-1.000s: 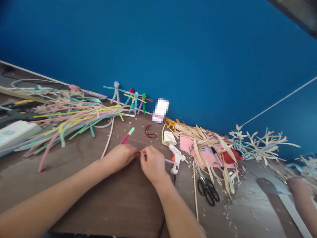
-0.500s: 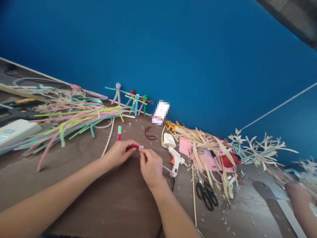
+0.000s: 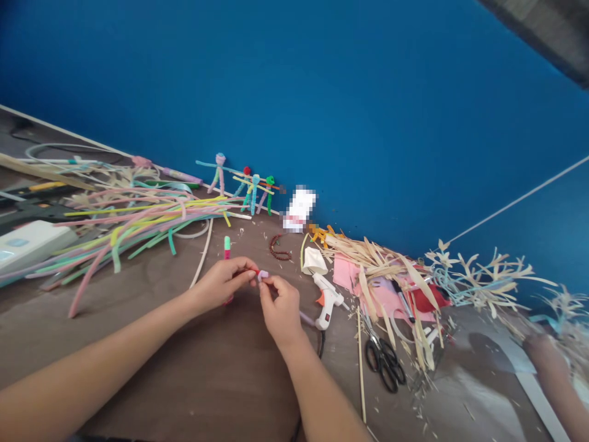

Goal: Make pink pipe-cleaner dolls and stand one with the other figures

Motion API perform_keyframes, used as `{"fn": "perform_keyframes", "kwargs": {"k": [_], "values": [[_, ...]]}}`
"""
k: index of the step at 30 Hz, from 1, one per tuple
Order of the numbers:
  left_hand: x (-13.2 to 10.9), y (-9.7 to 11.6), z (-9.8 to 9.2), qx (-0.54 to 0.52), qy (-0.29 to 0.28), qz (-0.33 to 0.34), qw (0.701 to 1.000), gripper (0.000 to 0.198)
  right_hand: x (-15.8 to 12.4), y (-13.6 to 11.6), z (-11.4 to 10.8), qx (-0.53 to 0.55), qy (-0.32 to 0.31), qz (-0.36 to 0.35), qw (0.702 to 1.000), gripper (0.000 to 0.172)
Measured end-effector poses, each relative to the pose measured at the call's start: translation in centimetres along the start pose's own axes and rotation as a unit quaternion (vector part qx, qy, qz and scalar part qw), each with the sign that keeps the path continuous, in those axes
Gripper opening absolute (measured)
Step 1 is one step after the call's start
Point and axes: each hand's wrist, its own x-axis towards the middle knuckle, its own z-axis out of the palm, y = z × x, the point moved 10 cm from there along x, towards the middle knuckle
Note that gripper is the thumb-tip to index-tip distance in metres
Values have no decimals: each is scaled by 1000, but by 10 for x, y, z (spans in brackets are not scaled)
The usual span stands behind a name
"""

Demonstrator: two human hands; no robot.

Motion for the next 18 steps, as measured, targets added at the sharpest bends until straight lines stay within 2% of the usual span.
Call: {"fn": "perform_keyframes", "kwargs": {"k": [5,9,14,18], "values": [[-1,7,7,26,-66,31,997,16,8,2,0,-19,-49,-22,998,15],[-3,10,12,133,-93,80,984,18,13,5,-7,-48,-46,-35,997,11],[-6,13,20,282,-93,120,947,19,12,8,-11,-79,-18,-18,997,8],[-7,13,21,351,-68,106,928,20,6,-8,-14,-119,9,-42,992,10]]}}
